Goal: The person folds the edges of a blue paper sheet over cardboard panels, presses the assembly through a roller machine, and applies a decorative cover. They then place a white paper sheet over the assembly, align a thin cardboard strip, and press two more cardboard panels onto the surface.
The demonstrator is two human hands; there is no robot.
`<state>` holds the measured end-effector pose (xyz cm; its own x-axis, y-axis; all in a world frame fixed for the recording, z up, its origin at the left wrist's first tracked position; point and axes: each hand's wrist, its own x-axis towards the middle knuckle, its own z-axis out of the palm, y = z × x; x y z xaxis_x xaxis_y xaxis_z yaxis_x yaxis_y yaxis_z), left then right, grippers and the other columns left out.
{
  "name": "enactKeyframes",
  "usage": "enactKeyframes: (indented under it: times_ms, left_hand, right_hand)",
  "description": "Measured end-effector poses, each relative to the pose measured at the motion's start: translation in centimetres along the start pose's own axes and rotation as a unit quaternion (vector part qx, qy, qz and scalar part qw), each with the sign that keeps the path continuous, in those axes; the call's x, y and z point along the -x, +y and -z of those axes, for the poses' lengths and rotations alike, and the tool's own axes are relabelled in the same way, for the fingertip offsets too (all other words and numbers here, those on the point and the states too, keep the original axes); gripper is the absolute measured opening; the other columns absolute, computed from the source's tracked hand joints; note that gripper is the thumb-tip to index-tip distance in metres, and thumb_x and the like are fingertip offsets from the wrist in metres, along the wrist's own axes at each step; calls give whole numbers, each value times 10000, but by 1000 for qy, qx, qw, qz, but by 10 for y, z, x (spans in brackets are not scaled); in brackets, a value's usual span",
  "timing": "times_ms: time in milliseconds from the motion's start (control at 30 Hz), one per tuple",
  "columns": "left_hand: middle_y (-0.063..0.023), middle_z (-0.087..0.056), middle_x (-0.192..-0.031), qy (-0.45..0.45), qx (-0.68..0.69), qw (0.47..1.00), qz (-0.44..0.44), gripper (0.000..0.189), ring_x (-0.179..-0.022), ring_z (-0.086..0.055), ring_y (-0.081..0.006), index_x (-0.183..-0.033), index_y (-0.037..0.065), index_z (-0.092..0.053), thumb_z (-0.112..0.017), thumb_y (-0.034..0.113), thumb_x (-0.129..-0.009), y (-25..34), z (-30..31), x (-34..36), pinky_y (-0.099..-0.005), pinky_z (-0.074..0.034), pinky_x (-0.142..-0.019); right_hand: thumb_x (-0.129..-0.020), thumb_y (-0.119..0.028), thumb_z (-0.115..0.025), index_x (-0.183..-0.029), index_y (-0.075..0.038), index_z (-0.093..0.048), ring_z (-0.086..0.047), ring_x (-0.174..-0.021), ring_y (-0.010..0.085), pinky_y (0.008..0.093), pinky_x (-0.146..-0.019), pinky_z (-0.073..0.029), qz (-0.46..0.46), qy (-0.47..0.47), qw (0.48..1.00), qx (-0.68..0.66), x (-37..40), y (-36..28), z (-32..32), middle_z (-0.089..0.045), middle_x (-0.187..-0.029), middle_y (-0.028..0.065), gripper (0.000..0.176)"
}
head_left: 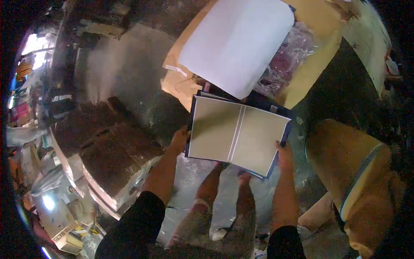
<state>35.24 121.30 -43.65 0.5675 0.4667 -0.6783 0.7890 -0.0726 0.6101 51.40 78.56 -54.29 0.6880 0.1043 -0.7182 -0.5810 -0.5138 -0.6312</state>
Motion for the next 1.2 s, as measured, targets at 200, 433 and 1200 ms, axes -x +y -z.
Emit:
enactKeyframes:
  times_ms: [200,433,1200]
  left_hand:
    - [-128,-642,-1239,49,-44,998,-8,477,-1133,-597,-220,-1394,29,-501,-581,196,-954,-109,-7,-74,-354,-433,-1009]
    - [-202,-566,-1370,-7,-106,993,55,508,-1253,-550,-297,-1384,9,-505,-603,235,-939,-135,-1,-55,-378,-408,-1046]
    - [-194,-664,-1106,-35,-103,984,142,380,-1072,-620,-269,-1283,-3,-564,-595,176,-949,-210,100,307,-366,-544,-835]
  right_hand:
    - [-874,-310,-733,-1238,12,-543,-566,-1055,244,395,-959,-430,68,75,993,54,-49,25,-20,-624,-1109,130,521]
    - [-759,-333,-813,-1444,-29,-420,-363,-1370,428,510,-1131,-311,439,178,830,296,-35,-174,-118,-375,-1500,234,847]
    - [-944,-237,-533,-965,-99,-681,-694,-847,368,498,-761,-550,401,44,768,497,77,-429,-159,-709,-924,173,204]
